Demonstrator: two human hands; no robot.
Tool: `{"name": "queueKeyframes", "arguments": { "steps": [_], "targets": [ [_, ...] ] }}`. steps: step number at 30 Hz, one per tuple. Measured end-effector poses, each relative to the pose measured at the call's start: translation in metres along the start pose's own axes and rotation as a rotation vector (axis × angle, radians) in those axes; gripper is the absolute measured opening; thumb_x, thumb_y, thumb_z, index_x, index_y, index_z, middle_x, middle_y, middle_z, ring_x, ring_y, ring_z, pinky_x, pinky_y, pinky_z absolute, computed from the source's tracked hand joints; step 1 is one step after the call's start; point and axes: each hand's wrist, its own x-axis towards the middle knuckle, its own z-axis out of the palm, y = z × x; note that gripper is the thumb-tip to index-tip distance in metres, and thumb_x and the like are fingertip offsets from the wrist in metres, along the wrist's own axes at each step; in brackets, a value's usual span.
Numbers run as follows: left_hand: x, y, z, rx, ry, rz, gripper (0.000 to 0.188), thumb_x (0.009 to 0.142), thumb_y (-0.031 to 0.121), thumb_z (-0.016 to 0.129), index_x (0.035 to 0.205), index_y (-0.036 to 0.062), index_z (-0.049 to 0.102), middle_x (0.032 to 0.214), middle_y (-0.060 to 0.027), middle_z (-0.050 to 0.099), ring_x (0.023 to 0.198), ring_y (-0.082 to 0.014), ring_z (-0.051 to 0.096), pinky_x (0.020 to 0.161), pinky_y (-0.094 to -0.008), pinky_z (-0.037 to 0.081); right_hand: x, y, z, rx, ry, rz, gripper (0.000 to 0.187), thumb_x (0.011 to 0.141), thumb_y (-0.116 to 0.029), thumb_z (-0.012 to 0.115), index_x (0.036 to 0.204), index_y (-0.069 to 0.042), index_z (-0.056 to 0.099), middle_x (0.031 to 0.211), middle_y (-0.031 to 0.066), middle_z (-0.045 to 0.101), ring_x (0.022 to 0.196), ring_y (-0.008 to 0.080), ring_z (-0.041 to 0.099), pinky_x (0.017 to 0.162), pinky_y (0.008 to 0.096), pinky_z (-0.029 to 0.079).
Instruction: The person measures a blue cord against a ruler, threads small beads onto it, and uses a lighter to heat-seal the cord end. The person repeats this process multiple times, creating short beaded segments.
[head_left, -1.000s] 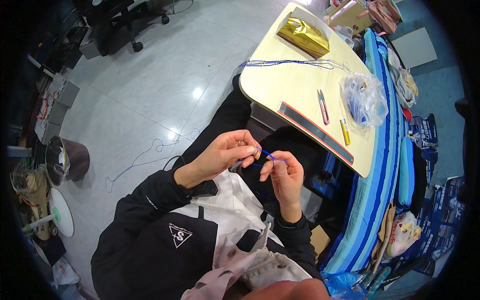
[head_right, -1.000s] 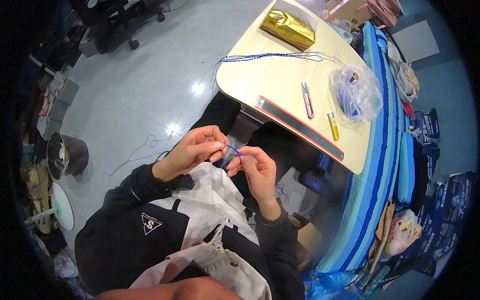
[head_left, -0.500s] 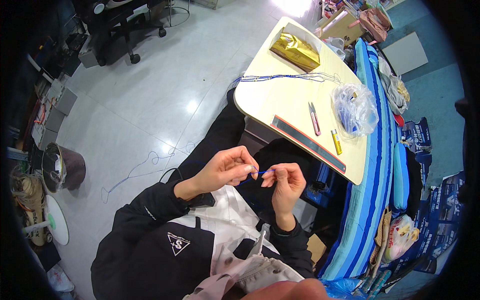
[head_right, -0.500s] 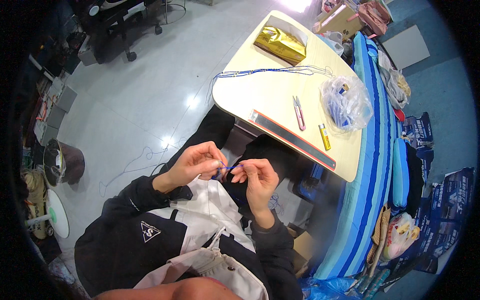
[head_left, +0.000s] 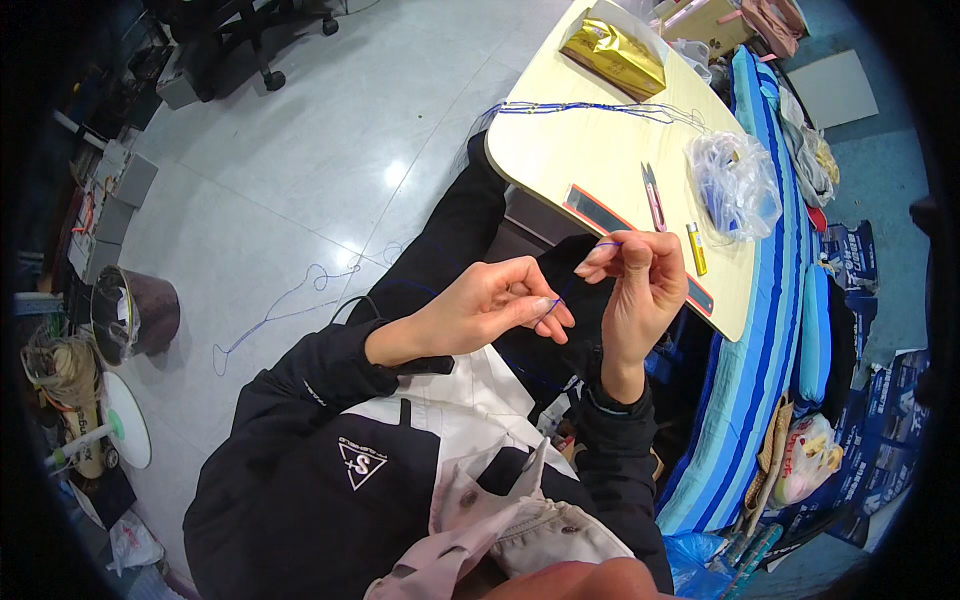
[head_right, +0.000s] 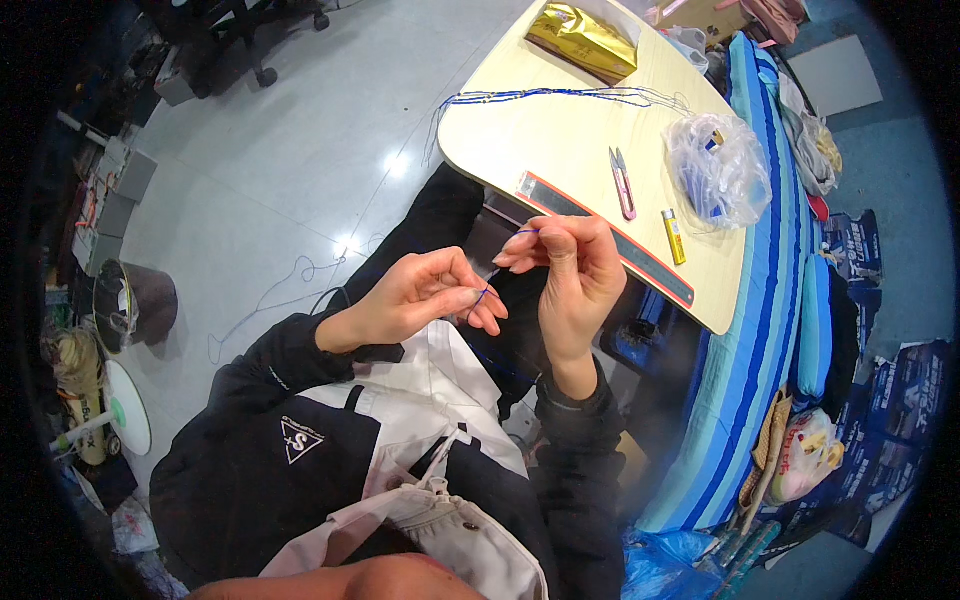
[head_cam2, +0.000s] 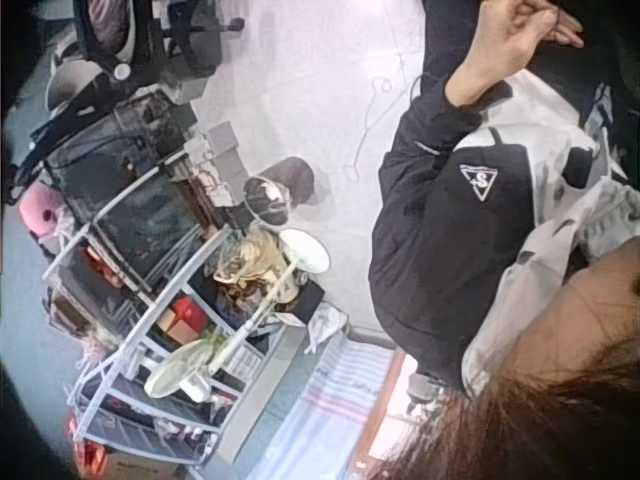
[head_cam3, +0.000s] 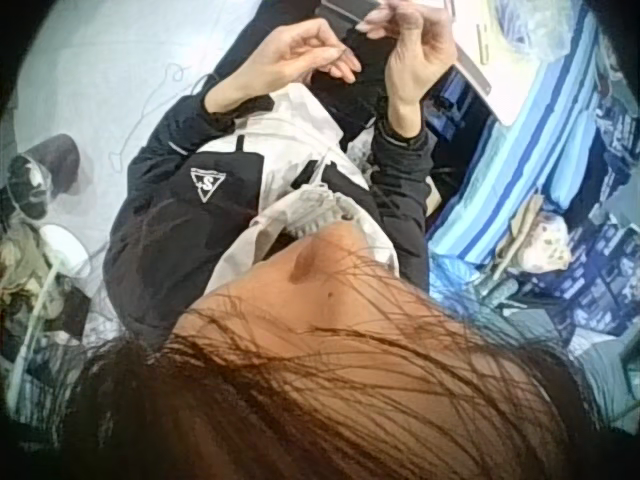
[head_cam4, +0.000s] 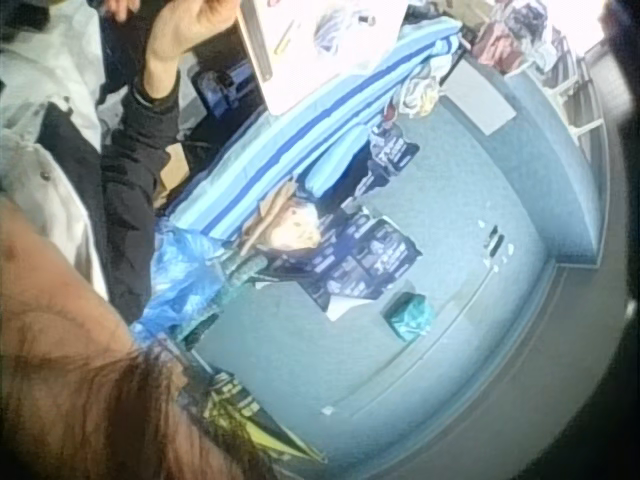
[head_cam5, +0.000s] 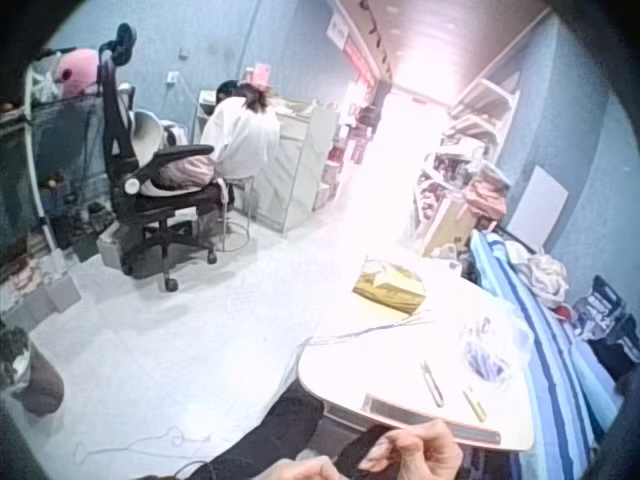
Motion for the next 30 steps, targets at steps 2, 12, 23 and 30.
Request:
{"name": "queueKeyframes", "arguments": {
  "steps": [2, 12, 23, 30],
  "targets": [
    [-0.001, 0.0, 0.0, -0.041, 0.01, -0.016, 0.01, 0.095, 0.009, 0.043, 0.094, -0.0011, 0.045, 0.098, -0.0207, 0.062, 0.086, -0.0219, 0.065, 0.072, -0.0246, 0.051, 0.0, 0.003, 0.001, 0.009, 0.0, 0.025, 0.017, 0.095, -0.013, 0.047, 0.088, 0.002, 0.05, 0.074, 0.0134, 0.061, 0.061, 0.0178, 0.063, 0.053, 0.0225, 0.05],
    [0.001, -0.006, -0.002, -0.056, 0.017, -0.04, 0.017, 0.097, 0.014, 0.039, 0.099, -0.002, 0.044, 0.098, -0.0214, 0.061, 0.088, -0.0274, 0.065, 0.075, -0.0289, 0.052, -0.008, 0.005, 0.004, 0.191, -0.135, 0.073, 0.019, 0.097, -0.016, 0.043, 0.089, 0.002, 0.044, 0.078, 0.0187, 0.062, 0.062, 0.0214, 0.065, 0.057, 0.0273, 0.055],
    [-0.001, -0.003, 0.001, -0.06, 0.04, -0.035, 0.018, 0.098, 0.015, 0.036, 0.095, -0.0014, 0.043, 0.098, -0.0233, 0.061, 0.087, -0.0284, 0.065, 0.074, -0.0287, 0.052, -0.004, 0.016, 0.005, 0.213, 0.03, 0.039, 0.021, 0.096, -0.022, 0.044, 0.091, -0.002, 0.048, 0.071, 0.0148, 0.06, 0.059, 0.0181, 0.062, 0.054, 0.0238, 0.052],
    [0.0, -0.004, 0.002, -0.073, 0.04, -0.052, 0.019, 0.099, 0.016, 0.035, 0.097, -0.0009, 0.043, 0.094, -0.0231, 0.061, 0.084, -0.0291, 0.066, 0.072, -0.0305, 0.053, -0.007, 0.018, 0.001, 0.273, -0.028, 0.068, 0.021, 0.097, -0.021, 0.042, 0.092, -0.001, 0.045, 0.076, 0.0184, 0.062, 0.064, 0.0221, 0.064, 0.056, 0.0279, 0.055]
  ]
}}
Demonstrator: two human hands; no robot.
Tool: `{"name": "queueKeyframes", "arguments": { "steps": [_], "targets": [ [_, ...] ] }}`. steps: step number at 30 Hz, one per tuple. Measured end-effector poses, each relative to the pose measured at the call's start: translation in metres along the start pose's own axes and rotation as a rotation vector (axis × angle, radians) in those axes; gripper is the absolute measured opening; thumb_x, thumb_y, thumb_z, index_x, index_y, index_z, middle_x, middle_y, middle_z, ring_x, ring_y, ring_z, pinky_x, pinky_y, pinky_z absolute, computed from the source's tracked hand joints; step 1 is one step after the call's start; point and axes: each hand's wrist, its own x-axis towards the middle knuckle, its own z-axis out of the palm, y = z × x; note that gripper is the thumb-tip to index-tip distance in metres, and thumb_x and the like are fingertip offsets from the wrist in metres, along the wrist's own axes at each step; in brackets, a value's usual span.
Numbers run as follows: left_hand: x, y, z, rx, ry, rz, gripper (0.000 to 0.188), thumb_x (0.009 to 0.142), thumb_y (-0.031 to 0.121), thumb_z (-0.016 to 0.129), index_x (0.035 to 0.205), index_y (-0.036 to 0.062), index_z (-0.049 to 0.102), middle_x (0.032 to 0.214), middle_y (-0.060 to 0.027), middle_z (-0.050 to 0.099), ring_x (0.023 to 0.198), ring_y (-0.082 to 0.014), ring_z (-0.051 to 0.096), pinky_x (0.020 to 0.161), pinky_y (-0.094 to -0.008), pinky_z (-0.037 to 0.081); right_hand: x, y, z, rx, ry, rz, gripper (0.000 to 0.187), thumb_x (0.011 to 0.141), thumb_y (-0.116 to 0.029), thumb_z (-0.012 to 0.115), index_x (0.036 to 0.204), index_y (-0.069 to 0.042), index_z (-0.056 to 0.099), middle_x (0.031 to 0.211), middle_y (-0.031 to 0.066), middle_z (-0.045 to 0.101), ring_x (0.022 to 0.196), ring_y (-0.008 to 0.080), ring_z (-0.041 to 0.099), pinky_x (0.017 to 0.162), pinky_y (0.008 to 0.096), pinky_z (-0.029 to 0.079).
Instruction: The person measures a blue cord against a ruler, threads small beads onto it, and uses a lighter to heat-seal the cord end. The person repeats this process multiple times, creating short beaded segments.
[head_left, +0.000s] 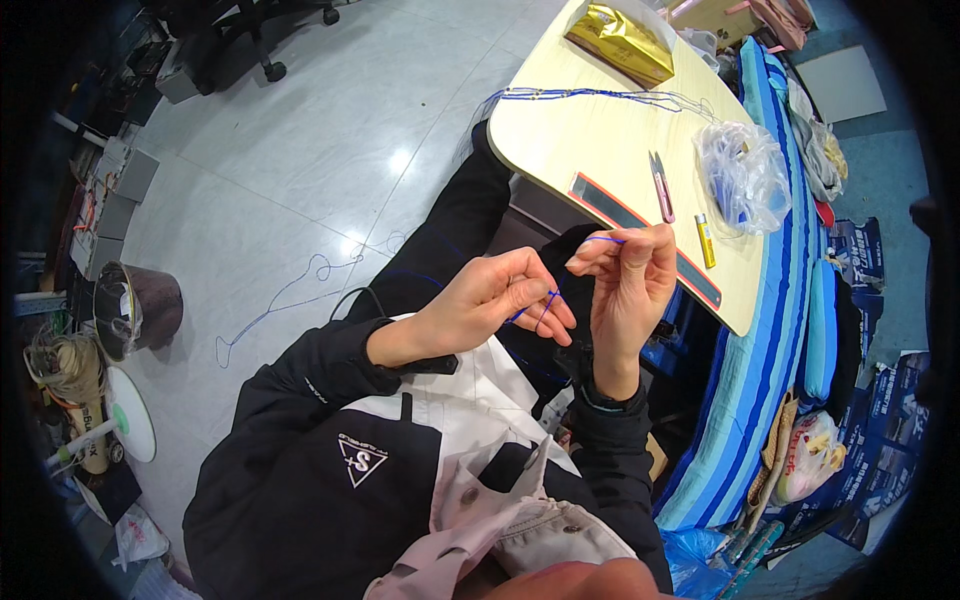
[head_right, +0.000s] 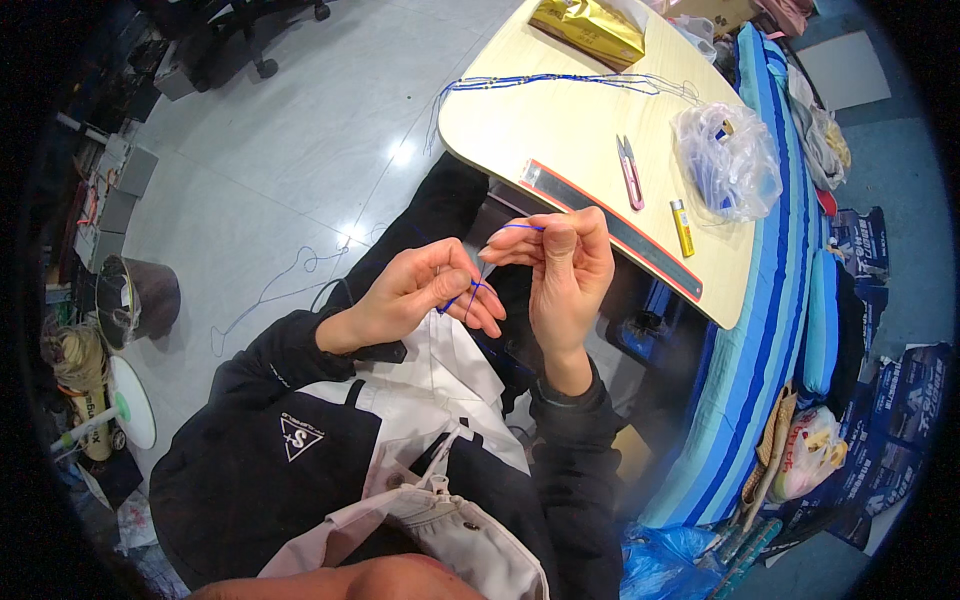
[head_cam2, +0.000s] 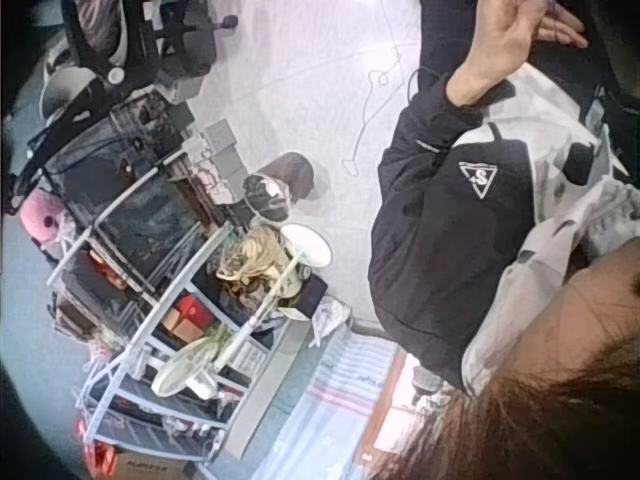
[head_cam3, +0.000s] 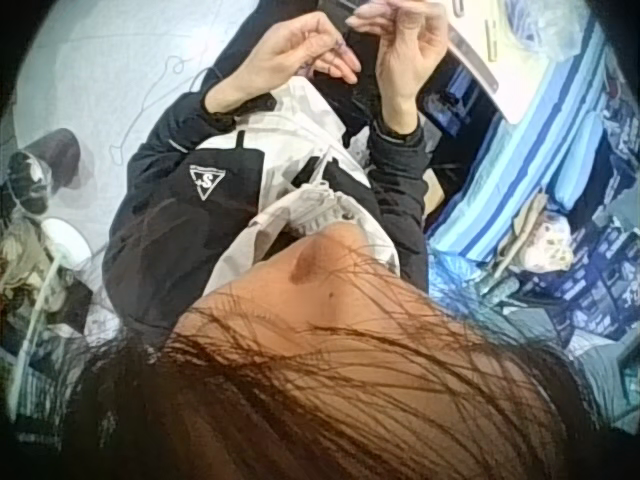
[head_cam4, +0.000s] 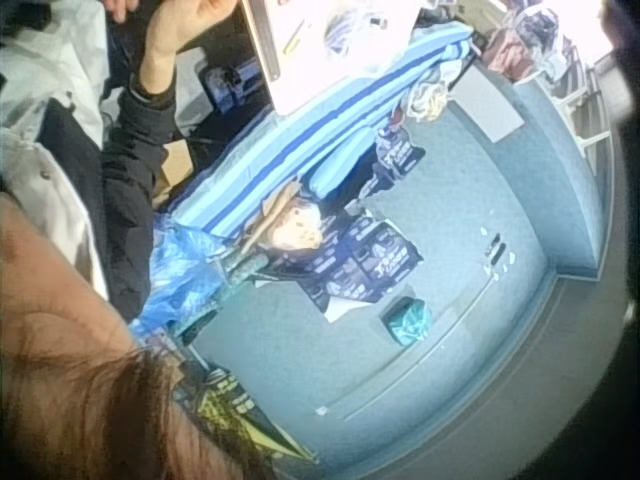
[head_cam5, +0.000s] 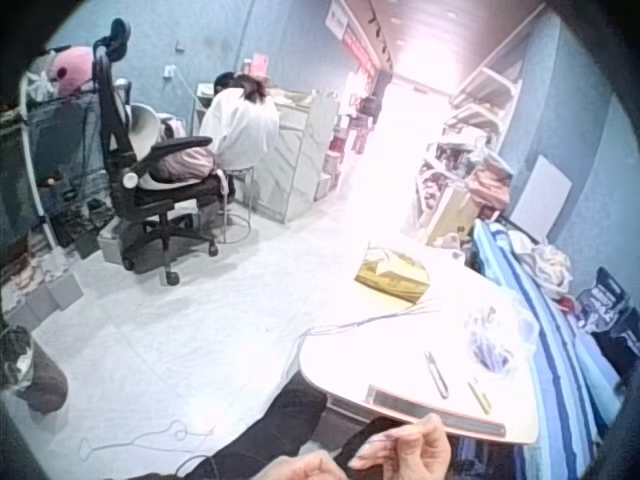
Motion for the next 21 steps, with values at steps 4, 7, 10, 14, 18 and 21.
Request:
{"name": "queueKeyframes", "arguments": {
  "steps": [4, 7, 10, 14, 18, 21],
  "targets": [
    [-0.0005, 0.001, -0.0004, 0.009, -0.007, -0.013, 0.019, 0.099, 0.017, 0.035, 0.096, -0.0005, 0.043, 0.093, -0.0226, 0.062, 0.082, -0.0291, 0.066, 0.071, -0.0308, 0.054, -0.0001, 0.0016, -0.0009, 0.014, 0.019, 0.012, 0.021, 0.097, -0.021, 0.042, 0.092, 0.0, 0.044, 0.079, 0.0205, 0.062, 0.066, 0.0245, 0.066, 0.058, 0.03, 0.056],
    [-0.0007, 0.0017, 0.0004, 0.017, 0.0, -0.022, 0.02, 0.099, 0.018, 0.036, 0.096, -0.0004, 0.043, 0.092, -0.0224, 0.062, 0.081, -0.0289, 0.066, 0.07, -0.0307, 0.054, -0.0012, 0.0027, 0.0, -0.004, -0.011, 0.009, 0.022, 0.097, -0.021, 0.042, 0.092, 0.0, 0.044, 0.079, 0.0206, 0.063, 0.066, 0.025, 0.066, 0.059, 0.0299, 0.056],
    [-0.0004, 0.0028, 0.0009, 0.018, 0.006, -0.021, 0.02, 0.098, 0.018, 0.036, 0.096, -0.0004, 0.043, 0.091, -0.0218, 0.062, 0.08, -0.0283, 0.066, 0.07, -0.0304, 0.054, -0.0007, 0.0038, 0.0007, 0.002, 0.05, 0.046, 0.022, 0.097, -0.022, 0.042, 0.091, 0.0, 0.045, 0.079, 0.0205, 0.063, 0.067, 0.0252, 0.066, 0.06, 0.0298, 0.056],
    [-0.0013, 0.0054, 0.0023, 0.028, 0.021, -0.026, 0.018, 0.098, 0.017, 0.038, 0.096, -0.0006, 0.043, 0.089, -0.021, 0.063, 0.078, -0.0273, 0.067, 0.069, -0.0296, 0.054, -0.0005, 0.0056, 0.0015, 0.019, 0.049, 0.041, 0.023, 0.096, -0.022, 0.043, 0.091, 0.0, 0.045, 0.079, 0.0203, 0.063, 0.068, 0.0248, 0.067, 0.06, 0.0297, 0.056],
    [-0.0029, 0.0067, 0.003, 0.036, 0.049, -0.022, 0.015, 0.096, 0.014, 0.041, 0.094, -0.0007, 0.045, 0.088, -0.0196, 0.063, 0.074, -0.0241, 0.066, 0.067, -0.0281, 0.053, -0.0025, 0.0079, 0.0002, 0.006, 0.07, 0.076, 0.023, 0.096, -0.022, 0.043, 0.09, 0.0, 0.045, 0.079, 0.02, 0.063, 0.068, 0.024, 0.067, 0.06, 0.0286, 0.055],
    [-0.0035, 0.004, 0.0005, 0.051, 0.065, -0.007, 0.012, 0.094, 0.011, 0.044, 0.092, -0.0007, 0.047, 0.085, -0.0143, 0.062, 0.069, -0.018, 0.063, 0.064, -0.0239, 0.05, -0.0044, 0.0099, -0.0029, 0.01, 0.081, 0.074, 0.022, 0.096, -0.021, 0.044, 0.09, 0.0, 0.046, 0.078, 0.0188, 0.063, 0.064, 0.0218, 0.065, 0.058, 0.0269, 0.054]
  ]
}}
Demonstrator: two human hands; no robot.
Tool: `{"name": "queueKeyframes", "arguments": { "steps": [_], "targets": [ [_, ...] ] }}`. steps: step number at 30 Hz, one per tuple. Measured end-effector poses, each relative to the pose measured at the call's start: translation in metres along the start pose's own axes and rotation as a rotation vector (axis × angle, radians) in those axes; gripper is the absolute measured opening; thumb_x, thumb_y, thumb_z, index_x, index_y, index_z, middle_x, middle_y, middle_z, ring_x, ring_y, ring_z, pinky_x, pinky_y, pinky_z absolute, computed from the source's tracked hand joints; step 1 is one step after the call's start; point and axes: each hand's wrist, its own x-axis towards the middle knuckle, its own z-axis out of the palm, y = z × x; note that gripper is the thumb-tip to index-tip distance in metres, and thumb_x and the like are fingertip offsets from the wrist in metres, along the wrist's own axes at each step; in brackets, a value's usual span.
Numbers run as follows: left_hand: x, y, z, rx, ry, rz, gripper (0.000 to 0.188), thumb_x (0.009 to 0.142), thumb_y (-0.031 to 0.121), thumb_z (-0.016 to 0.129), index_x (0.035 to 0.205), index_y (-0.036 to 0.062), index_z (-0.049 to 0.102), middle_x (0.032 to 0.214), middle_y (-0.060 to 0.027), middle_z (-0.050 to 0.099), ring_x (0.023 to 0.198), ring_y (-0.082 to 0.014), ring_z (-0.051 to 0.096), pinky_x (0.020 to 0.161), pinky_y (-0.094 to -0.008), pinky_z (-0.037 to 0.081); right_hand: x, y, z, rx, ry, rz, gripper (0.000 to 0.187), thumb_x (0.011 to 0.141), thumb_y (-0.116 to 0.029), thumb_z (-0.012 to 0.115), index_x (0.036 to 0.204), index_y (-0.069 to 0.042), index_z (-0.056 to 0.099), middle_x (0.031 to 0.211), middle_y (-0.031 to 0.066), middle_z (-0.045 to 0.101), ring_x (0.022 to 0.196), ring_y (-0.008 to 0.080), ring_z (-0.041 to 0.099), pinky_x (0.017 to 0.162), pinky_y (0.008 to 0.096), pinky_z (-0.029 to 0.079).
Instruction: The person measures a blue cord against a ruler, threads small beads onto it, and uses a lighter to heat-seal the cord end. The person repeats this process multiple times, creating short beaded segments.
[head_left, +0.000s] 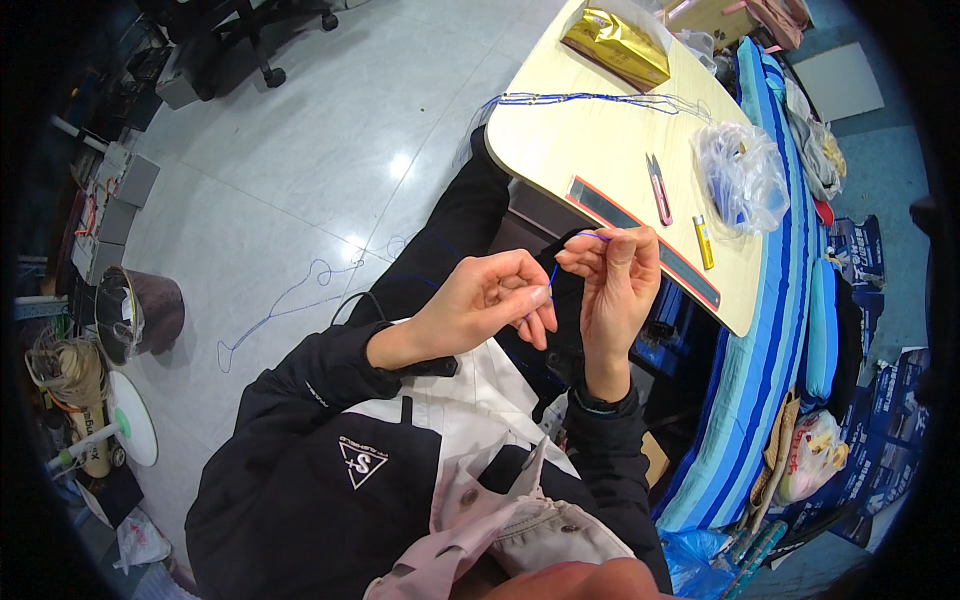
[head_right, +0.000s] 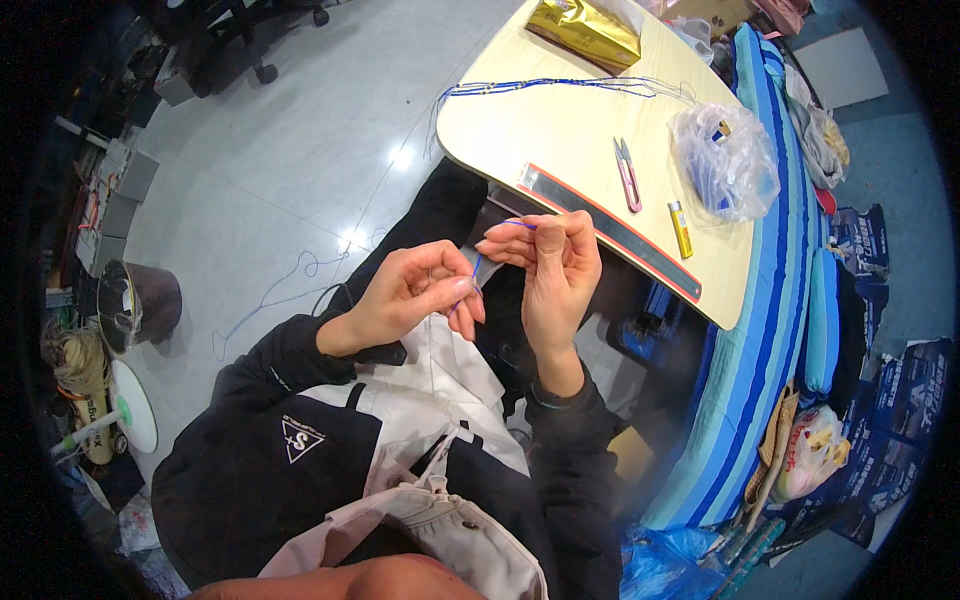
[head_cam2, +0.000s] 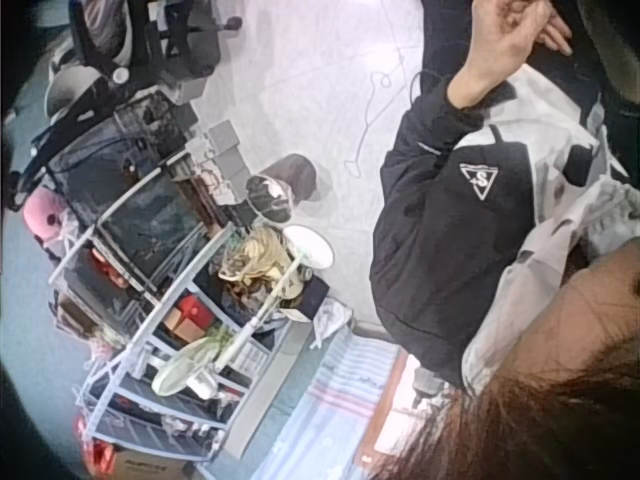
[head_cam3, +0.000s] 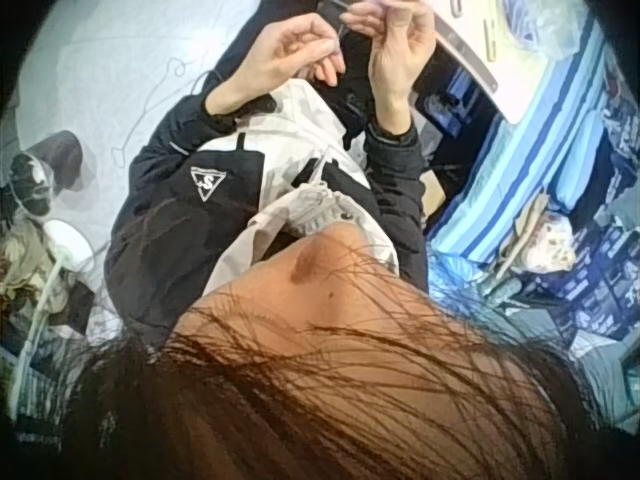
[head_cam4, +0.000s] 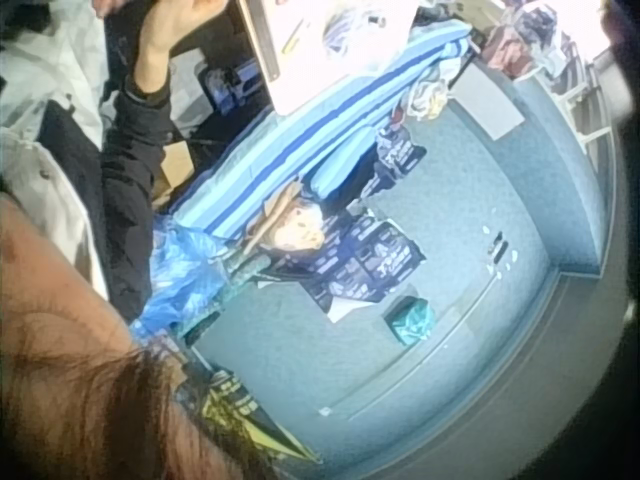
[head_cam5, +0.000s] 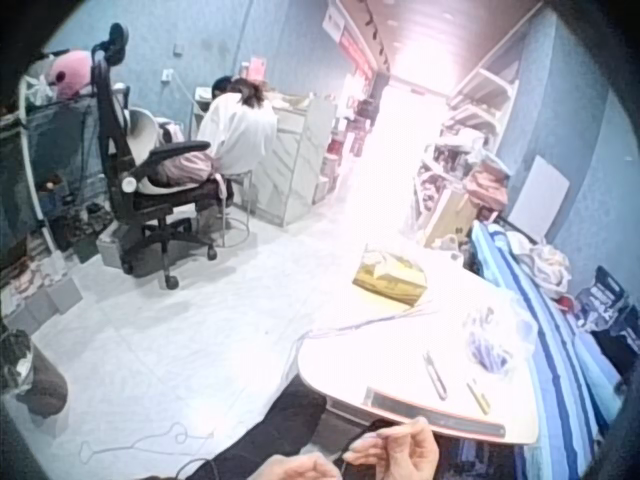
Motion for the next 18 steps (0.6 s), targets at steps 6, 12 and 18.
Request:
{"name": "queueKeyframes", "arguments": {
  "steps": [6, 12, 18],
  "targets": [
    [0.01, -0.015, -0.011, 0.115, 0.105, 0.176, 0.005, 0.088, 0.004, 0.051, 0.087, -0.0002, 0.052, 0.094, -0.0031, 0.045, 0.087, -0.0097, 0.043, 0.079, -0.0231, 0.035, -0.001, -0.002, -0.009, -0.056, 0.034, -0.241, 0.02, 0.095, -0.017, 0.047, 0.085, 0.0, 0.05, 0.086, 0.0121, 0.053, 0.054, 0.0101, 0.051, 0.044, 0.0186, 0.04],
    [0.015, -0.033, -0.013, 0.687, 0.151, 0.379, 0.002, 0.085, 0.0, 0.05, 0.085, -0.0011, 0.051, 0.084, -0.007, 0.049, 0.078, -0.0142, 0.048, 0.07, -0.0257, 0.039, 0.004, -0.019, -0.015, -0.099, 0.163, -0.272, 0.019, 0.096, -0.018, 0.045, 0.087, -0.002, 0.046, 0.076, 0.0133, 0.055, 0.051, 0.0124, 0.052, 0.045, 0.0188, 0.041],
    [0.026, -0.046, -0.016, 0.698, 0.251, 0.369, 0.002, 0.085, 0.001, 0.047, 0.086, -0.0007, 0.048, 0.067, -0.0113, 0.047, 0.059, -0.0228, 0.047, 0.057, -0.0322, 0.039, -0.017, -0.044, -0.015, -0.148, 0.153, -0.605, 0.012, 0.096, -0.014, 0.04, 0.087, -0.006, 0.041, 0.051, 0.0058, 0.042, 0.036, 0.0107, 0.037, 0.036, 0.02, 0.035]
  ]
}}
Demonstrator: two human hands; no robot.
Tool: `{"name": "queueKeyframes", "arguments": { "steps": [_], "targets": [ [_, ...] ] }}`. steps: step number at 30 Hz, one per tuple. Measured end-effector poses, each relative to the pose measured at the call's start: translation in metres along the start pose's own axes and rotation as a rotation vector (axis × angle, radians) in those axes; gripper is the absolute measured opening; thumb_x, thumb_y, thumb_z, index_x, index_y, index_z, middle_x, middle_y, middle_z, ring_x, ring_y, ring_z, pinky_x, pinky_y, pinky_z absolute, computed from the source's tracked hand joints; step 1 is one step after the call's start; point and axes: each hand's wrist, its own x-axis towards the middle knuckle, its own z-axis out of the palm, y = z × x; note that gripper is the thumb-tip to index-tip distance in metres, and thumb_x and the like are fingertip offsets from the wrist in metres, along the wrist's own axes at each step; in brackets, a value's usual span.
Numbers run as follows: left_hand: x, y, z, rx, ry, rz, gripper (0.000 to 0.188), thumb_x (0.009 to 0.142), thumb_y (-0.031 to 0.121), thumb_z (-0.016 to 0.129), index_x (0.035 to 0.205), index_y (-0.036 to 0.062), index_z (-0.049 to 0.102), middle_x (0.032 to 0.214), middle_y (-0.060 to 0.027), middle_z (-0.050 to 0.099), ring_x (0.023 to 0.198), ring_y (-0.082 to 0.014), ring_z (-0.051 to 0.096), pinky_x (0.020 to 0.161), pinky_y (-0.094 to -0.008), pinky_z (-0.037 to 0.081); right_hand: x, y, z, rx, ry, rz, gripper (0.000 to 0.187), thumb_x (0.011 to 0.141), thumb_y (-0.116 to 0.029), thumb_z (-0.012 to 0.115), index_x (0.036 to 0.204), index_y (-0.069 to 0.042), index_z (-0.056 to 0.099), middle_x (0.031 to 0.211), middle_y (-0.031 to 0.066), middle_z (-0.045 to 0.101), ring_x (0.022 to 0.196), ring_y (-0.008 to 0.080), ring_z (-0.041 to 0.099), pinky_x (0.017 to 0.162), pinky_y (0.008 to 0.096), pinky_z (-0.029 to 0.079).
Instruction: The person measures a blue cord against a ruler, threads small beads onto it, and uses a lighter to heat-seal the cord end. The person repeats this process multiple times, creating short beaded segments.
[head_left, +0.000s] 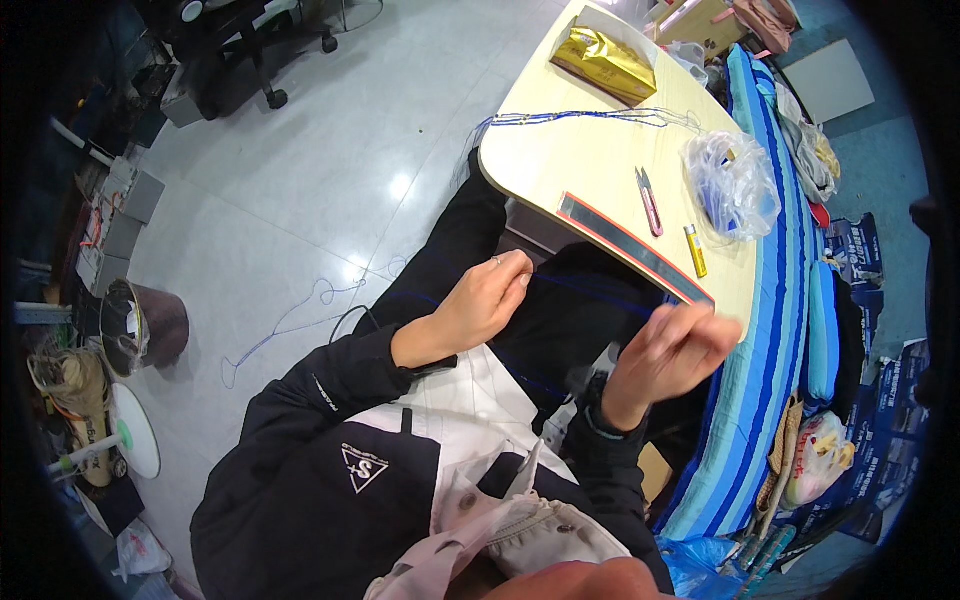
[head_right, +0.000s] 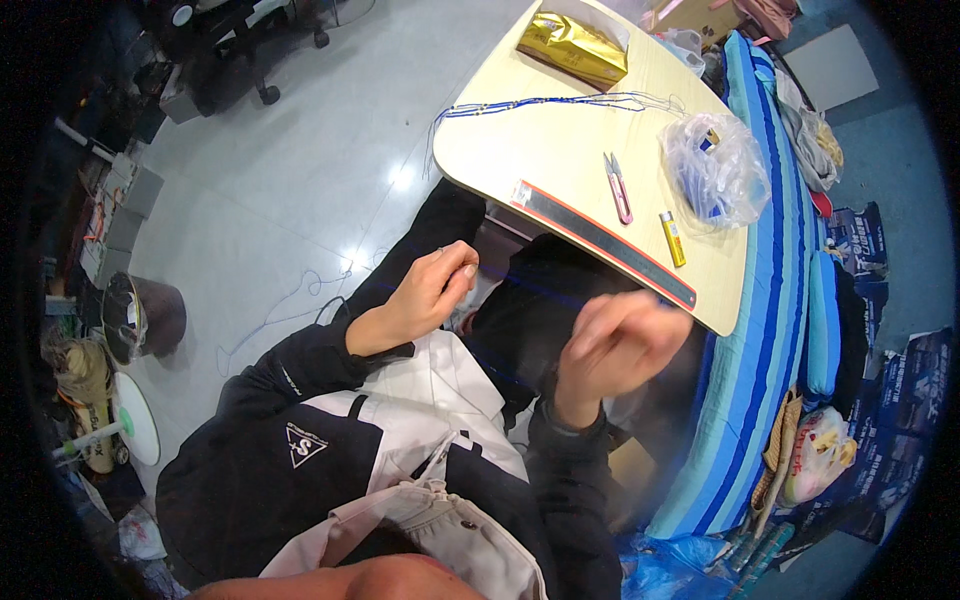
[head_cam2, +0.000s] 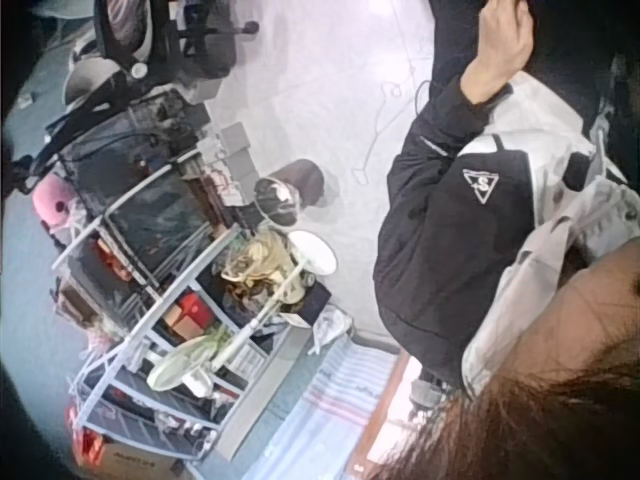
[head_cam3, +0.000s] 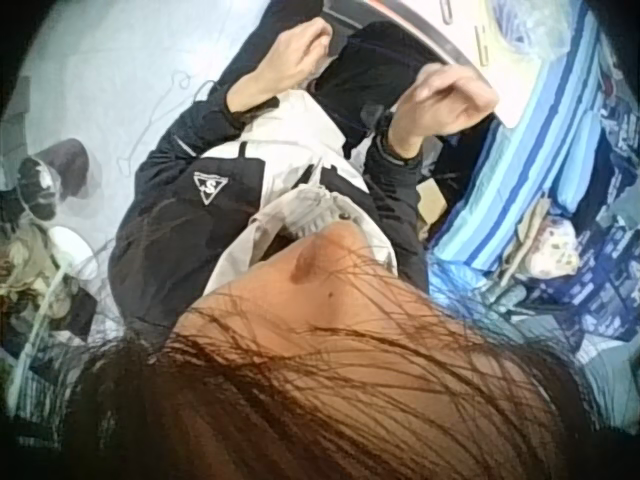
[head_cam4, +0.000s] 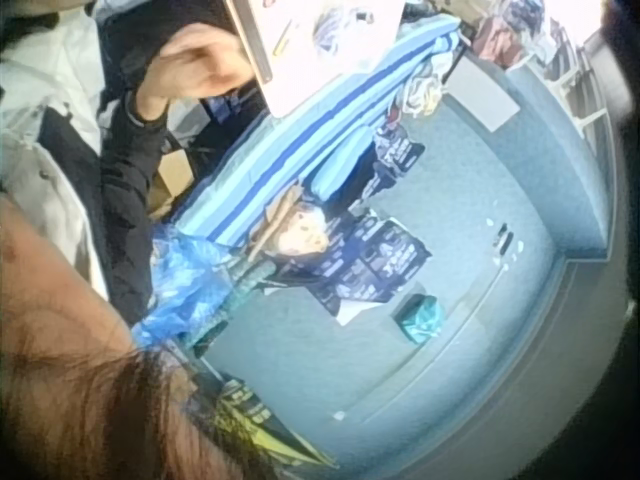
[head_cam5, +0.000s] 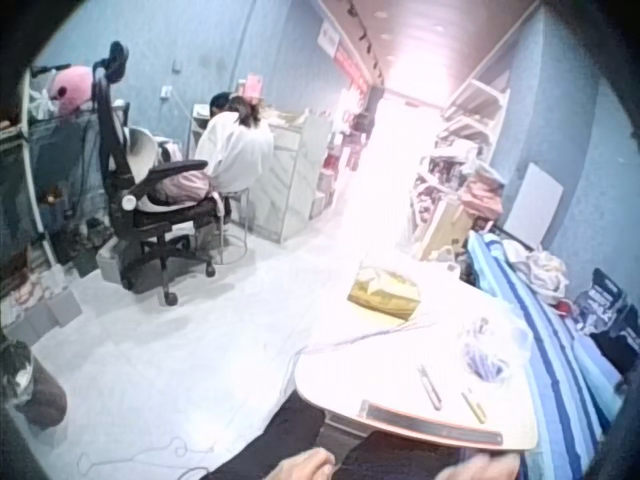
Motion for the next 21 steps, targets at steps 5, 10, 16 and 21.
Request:
{"name": "queueKeyframes", "arguments": {
  "steps": [5, 10, 16, 21],
  "targets": [
    [0.002, -0.001, -0.003, -0.02, 0.057, -0.092, 0.004, 0.086, 0.002, 0.045, 0.086, -0.0016, 0.046, 0.061, -0.0112, 0.045, 0.051, -0.0195, 0.045, 0.05, -0.0303, 0.037, -0.038, -0.017, 0.016, 0.196, -0.975, -0.096, 0.014, 0.073, -0.008, 0.068, 0.067, -0.006, 0.055, 0.06, 0.0016, 0.055, 0.045, 0.0159, 0.047, 0.042, 0.0271, 0.039],
    [-0.003, -0.004, -0.002, 0.093, 0.122, -0.023, 0.004, 0.085, 0.001, 0.048, 0.082, -0.0017, 0.048, 0.06, -0.0085, 0.045, 0.049, -0.0148, 0.042, 0.048, -0.0281, 0.035, -0.069, -0.009, 0.036, 0.636, -0.871, 0.311, 0.015, 0.076, -0.006, 0.064, 0.065, -0.003, 0.055, 0.055, 0.0042, 0.052, 0.042, 0.0208, 0.044, 0.041, 0.0304, 0.032],
    [-0.003, -0.011, 0.009, -0.031, 0.036, -0.144, 0.005, 0.085, 0.002, 0.05, 0.082, -0.0021, 0.05, 0.061, -0.0068, 0.047, 0.053, -0.0117, 0.045, 0.05, -0.0257, 0.037, -0.064, -0.003, 0.018, 0.828, -0.711, 0.545, 0.023, 0.087, -0.014, 0.057, 0.067, -0.003, 0.052, 0.052, 0.0052, 0.052, 0.042, 0.0168, 0.042, 0.042, 0.0302, 0.03],
    [0.0, -0.006, -0.003, 0.112, -0.029, 0.135, 0.002, 0.078, -0.002, 0.058, 0.08, -0.0017, 0.058, 0.071, -0.008, 0.053, 0.062, -0.0176, 0.053, 0.055, -0.0264, 0.042, -0.027, -0.01, -0.024, 0.837, -0.116, 0.505, 0.038, 0.09, -0.041, 0.049, 0.068, -0.012, 0.04, 0.043, -0.003, 0.031, 0.038, 0.0085, 0.027, 0.04, 0.025, 0.025]
  ]
}}
